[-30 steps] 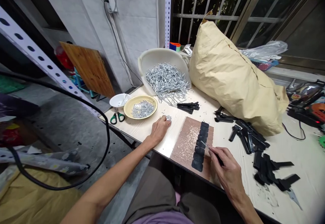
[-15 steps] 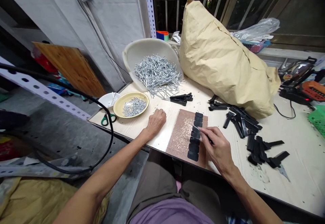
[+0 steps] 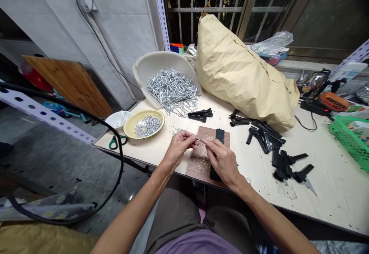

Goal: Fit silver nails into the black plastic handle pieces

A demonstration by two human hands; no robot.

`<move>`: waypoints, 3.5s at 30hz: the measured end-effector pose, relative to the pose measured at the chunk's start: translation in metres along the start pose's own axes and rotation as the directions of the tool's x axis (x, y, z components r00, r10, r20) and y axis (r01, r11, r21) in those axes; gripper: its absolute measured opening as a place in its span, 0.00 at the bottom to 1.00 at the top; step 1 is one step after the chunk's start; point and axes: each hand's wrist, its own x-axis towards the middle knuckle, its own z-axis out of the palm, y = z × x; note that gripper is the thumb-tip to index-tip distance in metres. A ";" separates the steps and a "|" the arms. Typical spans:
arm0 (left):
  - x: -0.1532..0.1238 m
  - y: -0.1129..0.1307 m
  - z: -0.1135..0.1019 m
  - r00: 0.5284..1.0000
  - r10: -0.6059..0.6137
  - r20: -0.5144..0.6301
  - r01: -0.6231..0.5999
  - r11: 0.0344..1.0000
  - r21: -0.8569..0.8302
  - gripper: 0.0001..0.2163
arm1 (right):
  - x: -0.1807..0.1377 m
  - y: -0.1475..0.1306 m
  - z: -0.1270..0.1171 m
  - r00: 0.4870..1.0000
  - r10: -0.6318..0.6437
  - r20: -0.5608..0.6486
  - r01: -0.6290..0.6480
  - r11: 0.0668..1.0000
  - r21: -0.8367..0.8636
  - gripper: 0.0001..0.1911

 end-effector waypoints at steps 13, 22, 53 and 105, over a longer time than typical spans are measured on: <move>-0.013 0.003 0.017 1.000 0.011 -0.006 -0.011 0.996 -0.086 0.11 | -0.011 0.003 -0.017 0.997 -0.048 -0.054 0.046 0.998 -0.044 0.19; -0.021 0.007 0.020 0.984 0.178 0.001 -0.176 0.968 0.177 0.09 | -0.013 0.002 -0.022 0.995 -0.096 -0.025 0.088 0.971 -0.221 0.19; -0.004 -0.028 0.025 0.999 0.024 -0.045 -0.022 0.999 0.036 0.12 | -0.009 0.022 -0.015 0.999 -0.030 -0.041 0.021 0.977 -0.213 0.12; -0.002 -0.022 0.017 0.997 -0.006 -0.074 0.007 1.000 0.017 0.12 | -0.004 0.029 -0.010 0.998 0.049 0.041 -0.041 0.985 -0.169 0.10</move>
